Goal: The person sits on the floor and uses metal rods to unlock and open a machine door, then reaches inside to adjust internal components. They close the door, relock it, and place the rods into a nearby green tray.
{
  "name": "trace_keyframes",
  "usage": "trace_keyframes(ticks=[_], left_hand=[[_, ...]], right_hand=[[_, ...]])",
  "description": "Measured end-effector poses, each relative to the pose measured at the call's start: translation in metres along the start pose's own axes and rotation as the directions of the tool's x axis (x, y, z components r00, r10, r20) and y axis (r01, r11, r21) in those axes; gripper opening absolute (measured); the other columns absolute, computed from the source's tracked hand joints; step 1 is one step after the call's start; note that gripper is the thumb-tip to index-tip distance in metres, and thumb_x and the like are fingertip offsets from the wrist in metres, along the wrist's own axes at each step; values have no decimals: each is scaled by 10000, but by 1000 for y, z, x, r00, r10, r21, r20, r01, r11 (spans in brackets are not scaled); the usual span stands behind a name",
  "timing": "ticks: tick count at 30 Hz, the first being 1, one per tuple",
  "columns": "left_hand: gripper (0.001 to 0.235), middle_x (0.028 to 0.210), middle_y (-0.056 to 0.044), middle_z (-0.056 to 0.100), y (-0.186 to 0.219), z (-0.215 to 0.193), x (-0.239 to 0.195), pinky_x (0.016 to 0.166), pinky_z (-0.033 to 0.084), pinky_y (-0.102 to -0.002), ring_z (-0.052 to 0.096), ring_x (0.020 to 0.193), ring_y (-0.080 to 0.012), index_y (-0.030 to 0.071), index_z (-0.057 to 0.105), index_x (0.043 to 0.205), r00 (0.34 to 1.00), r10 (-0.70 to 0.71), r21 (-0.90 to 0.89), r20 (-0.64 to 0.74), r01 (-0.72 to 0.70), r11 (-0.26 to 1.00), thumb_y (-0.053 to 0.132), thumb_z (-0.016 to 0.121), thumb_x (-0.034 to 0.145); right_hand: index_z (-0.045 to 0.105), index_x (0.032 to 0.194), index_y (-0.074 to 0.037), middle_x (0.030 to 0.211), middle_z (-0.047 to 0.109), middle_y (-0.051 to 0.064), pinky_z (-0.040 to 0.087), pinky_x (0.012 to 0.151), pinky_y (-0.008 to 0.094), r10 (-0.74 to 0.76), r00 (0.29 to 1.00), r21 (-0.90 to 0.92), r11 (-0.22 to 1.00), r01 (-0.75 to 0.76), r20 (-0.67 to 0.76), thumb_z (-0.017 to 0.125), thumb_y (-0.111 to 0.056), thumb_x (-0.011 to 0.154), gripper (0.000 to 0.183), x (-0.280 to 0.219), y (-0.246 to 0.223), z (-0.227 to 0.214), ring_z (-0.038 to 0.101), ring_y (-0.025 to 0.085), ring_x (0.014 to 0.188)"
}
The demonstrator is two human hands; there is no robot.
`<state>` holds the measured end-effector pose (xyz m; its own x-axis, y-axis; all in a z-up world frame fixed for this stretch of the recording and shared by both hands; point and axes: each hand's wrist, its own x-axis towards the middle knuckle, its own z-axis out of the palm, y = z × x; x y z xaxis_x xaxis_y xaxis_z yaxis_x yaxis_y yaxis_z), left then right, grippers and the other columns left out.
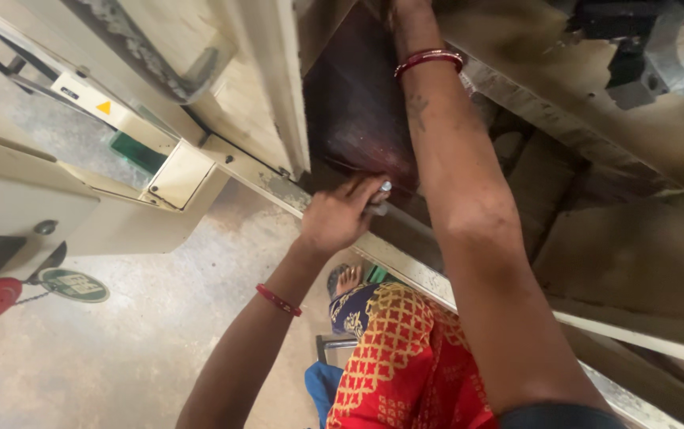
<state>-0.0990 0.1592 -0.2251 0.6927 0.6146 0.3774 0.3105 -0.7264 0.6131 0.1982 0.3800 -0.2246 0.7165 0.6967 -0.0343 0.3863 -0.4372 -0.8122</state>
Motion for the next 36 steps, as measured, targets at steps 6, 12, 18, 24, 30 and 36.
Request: trace_keyframes(ticks=[6,12,18,24,30,36], left_hand=[[560,1234,-79,699,8,-8,2,813,605,-447,716,975,-323,198,602,1342,998,-61,-16,-28,61,998,106,736,806],[499,1225,-83,696,8,-8,5,800,601,-453,713,950,-328,199,608,1326,995,-98,-21,9,99,995,149,739,847],[463,1217,-96,694,3,2,-3,814,586,-460,699,1005,-346,188,606,1295,998,-64,-12,-31,63,998,136,716,849],[231,1140,-115,703,14,-5,11,849,539,-459,664,1028,-365,180,645,1208,996,-27,12,-90,28,1000,203,707,987],[114,1031,-95,648,125,45,-4,887,518,-353,604,964,-194,57,613,1131,889,-345,-643,-301,78,762,158,603,1079],[484,1055,-152,564,325,113,-47,851,463,-382,534,968,-239,46,513,1178,954,89,-484,-285,-223,846,249,809,855]], right_hand=[[581,1166,-131,962,659,51,581,860,352,2,1000,-132,991,-2,-1,611,-131,1096,76,5,-6,-23,646,165,918],[612,1130,-119,962,673,46,575,856,338,50,997,-268,961,-62,-50,603,-129,1101,32,40,-1,-56,645,162,895],[642,1094,-108,962,686,41,569,852,324,-38,999,-303,952,37,3,595,-126,1105,52,22,3,-62,644,158,873],[673,1058,-96,961,700,36,562,848,310,-707,708,292,678,675,6,587,-124,1109,104,-175,25,-107,642,155,850],[584,1334,-36,1204,670,260,536,901,465,-686,719,-10,723,691,107,716,-93,882,474,-389,83,-229,664,434,1064],[672,1155,-24,1092,719,205,570,870,432,-503,864,-239,841,485,-17,641,13,820,338,-490,179,-368,712,382,991]])
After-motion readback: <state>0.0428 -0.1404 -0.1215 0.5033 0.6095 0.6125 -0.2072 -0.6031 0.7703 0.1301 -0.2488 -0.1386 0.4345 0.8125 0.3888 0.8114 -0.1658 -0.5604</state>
